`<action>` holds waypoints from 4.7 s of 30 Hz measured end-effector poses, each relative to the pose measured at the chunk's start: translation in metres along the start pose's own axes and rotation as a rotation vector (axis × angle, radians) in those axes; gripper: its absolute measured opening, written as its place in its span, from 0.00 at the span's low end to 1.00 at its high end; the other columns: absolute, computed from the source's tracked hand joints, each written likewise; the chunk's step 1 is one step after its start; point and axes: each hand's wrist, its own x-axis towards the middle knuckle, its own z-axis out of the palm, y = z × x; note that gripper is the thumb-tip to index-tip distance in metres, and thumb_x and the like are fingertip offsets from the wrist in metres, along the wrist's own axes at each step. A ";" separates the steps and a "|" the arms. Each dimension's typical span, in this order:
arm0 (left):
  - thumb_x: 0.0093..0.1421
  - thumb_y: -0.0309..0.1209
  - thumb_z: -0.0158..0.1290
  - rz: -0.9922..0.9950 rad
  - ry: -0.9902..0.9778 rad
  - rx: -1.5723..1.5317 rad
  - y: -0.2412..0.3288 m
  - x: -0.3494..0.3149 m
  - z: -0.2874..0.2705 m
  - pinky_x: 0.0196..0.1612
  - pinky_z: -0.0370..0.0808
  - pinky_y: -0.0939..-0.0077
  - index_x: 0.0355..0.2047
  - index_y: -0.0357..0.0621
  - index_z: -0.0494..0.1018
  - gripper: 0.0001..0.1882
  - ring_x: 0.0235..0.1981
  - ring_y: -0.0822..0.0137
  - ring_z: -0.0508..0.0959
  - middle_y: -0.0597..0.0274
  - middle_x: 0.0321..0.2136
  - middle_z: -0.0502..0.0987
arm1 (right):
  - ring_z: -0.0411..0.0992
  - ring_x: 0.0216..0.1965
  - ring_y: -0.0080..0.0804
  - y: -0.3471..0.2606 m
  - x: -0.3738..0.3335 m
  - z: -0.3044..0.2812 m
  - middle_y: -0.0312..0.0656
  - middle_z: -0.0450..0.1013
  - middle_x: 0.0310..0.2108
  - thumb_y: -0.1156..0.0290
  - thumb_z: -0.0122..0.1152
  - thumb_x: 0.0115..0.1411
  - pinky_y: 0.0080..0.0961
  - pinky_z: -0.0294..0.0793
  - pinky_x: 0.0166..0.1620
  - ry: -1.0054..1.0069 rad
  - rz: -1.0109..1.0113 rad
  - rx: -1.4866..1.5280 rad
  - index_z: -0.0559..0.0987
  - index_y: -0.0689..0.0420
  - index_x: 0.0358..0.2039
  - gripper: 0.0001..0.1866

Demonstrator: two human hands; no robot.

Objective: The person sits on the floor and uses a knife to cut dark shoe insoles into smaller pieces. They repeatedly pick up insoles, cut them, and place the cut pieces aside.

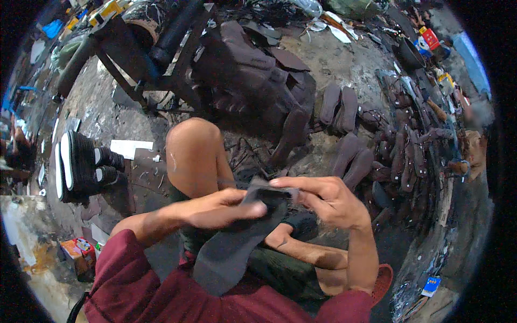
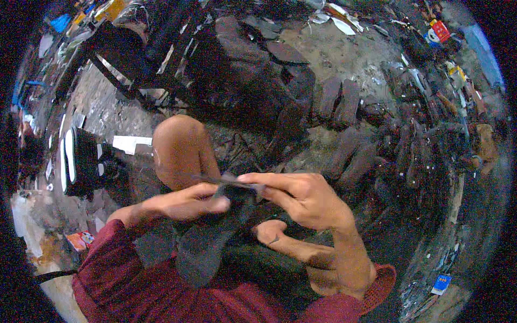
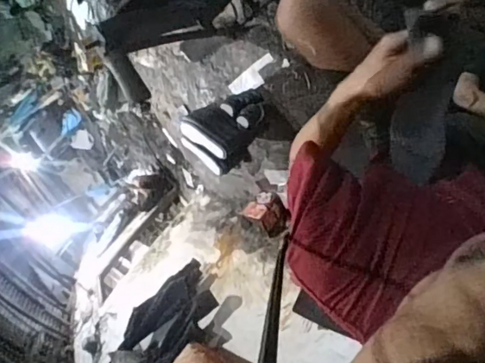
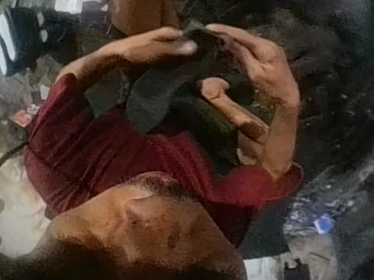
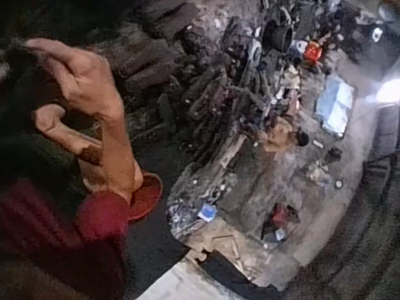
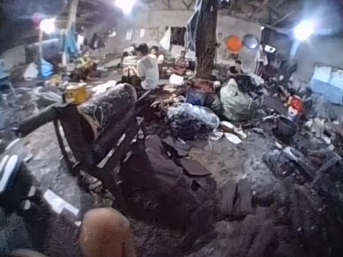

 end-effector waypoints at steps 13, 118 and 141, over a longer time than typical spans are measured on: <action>0.61 0.31 0.55 0.601 0.567 -0.823 0.042 0.057 0.057 0.47 0.77 0.65 0.46 0.41 0.69 0.14 0.41 0.66 0.79 0.62 0.38 0.78 | 0.71 0.29 0.39 0.065 -0.043 0.143 0.43 0.74 0.34 0.73 0.51 0.63 0.31 0.73 0.35 1.102 -0.015 -0.347 0.67 0.56 0.62 0.25; 0.58 0.29 0.56 0.844 1.182 -0.268 0.034 -0.043 -0.030 0.35 0.73 0.81 0.45 0.41 0.71 0.15 0.34 0.71 0.78 0.63 0.36 0.78 | 0.65 0.21 0.21 0.043 -0.050 0.088 0.37 0.68 0.22 0.54 0.42 0.70 0.19 0.65 0.25 0.795 0.108 0.234 0.66 0.65 0.56 0.27; 0.54 0.31 0.61 0.467 0.588 -0.844 0.024 0.021 0.044 0.39 0.79 0.69 0.45 0.38 0.70 0.20 0.35 0.65 0.80 0.59 0.37 0.78 | 0.73 0.28 0.44 0.057 -0.131 0.144 0.48 0.72 0.27 0.77 0.53 0.59 0.36 0.72 0.32 0.828 0.108 -0.206 0.76 0.57 0.52 0.19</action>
